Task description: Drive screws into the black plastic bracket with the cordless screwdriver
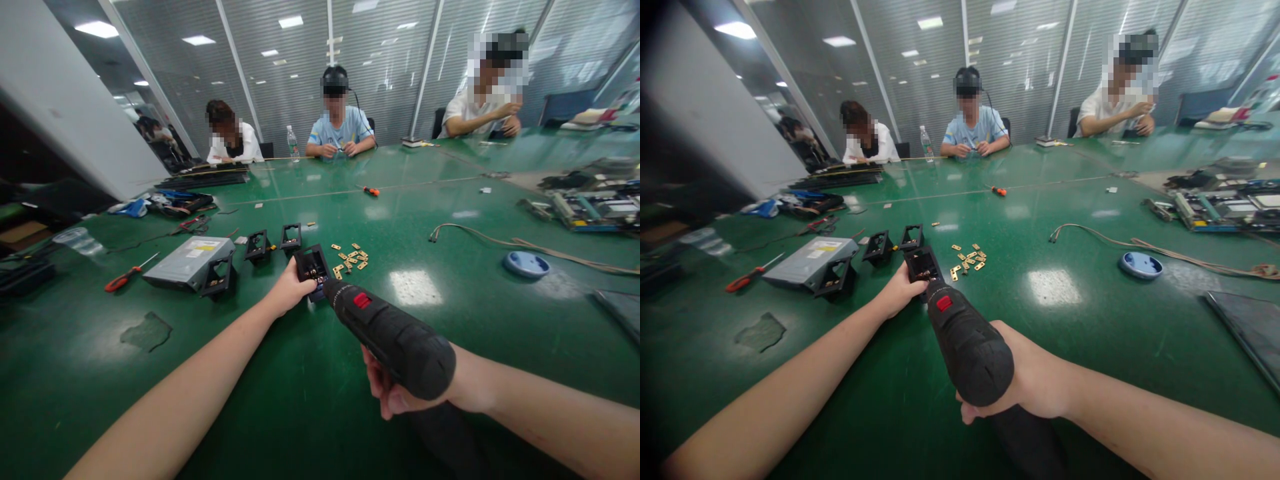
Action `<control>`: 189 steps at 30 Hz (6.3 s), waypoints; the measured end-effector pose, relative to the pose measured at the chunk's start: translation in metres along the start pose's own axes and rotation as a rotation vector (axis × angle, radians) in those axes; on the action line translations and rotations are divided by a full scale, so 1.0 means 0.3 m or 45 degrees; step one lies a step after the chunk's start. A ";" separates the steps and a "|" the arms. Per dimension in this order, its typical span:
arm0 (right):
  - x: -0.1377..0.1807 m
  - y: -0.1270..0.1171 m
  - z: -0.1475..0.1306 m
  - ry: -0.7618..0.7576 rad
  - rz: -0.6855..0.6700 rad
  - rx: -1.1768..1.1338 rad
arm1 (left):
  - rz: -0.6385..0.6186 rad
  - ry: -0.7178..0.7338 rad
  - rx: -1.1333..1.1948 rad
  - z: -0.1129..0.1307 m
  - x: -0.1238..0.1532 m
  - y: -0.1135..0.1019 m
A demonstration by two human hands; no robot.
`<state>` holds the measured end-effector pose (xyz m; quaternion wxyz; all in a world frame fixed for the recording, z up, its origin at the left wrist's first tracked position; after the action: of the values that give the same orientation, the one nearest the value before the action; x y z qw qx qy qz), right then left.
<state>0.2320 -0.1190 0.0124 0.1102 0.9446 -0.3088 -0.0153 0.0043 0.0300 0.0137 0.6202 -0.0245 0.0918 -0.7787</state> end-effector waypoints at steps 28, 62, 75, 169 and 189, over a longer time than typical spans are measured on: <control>-0.001 0.002 0.003 0.004 -0.010 -0.058 | -0.033 -0.120 0.375 -0.037 -0.011 0.002; 0.007 0.004 -0.010 0.017 -0.016 -0.013 | 0.034 0.024 -0.006 0.001 -0.002 -0.004; -0.002 0.004 0.004 -0.024 -0.016 0.023 | 0.018 0.011 0.034 0.009 -0.002 0.004; -0.003 0.007 0.003 0.045 -0.002 -0.098 | -0.060 0.008 0.130 -0.022 -0.007 -0.015; -0.006 0.006 0.004 -0.033 0.005 0.013 | -0.046 0.017 0.101 -0.015 -0.009 -0.008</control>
<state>0.2295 -0.1196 0.0117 0.1014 0.9443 -0.3120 -0.0259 0.0019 0.0335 0.0100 0.6058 0.0038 0.0644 -0.7930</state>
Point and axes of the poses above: each hand's wrist, its own x-axis away from the middle knuckle, its own y-axis out of the palm, z = x × y, the point moved 4 cm from there along -x, towards the middle knuckle, and after that the axes turned 6 degrees about x, right-handed, at the moved point
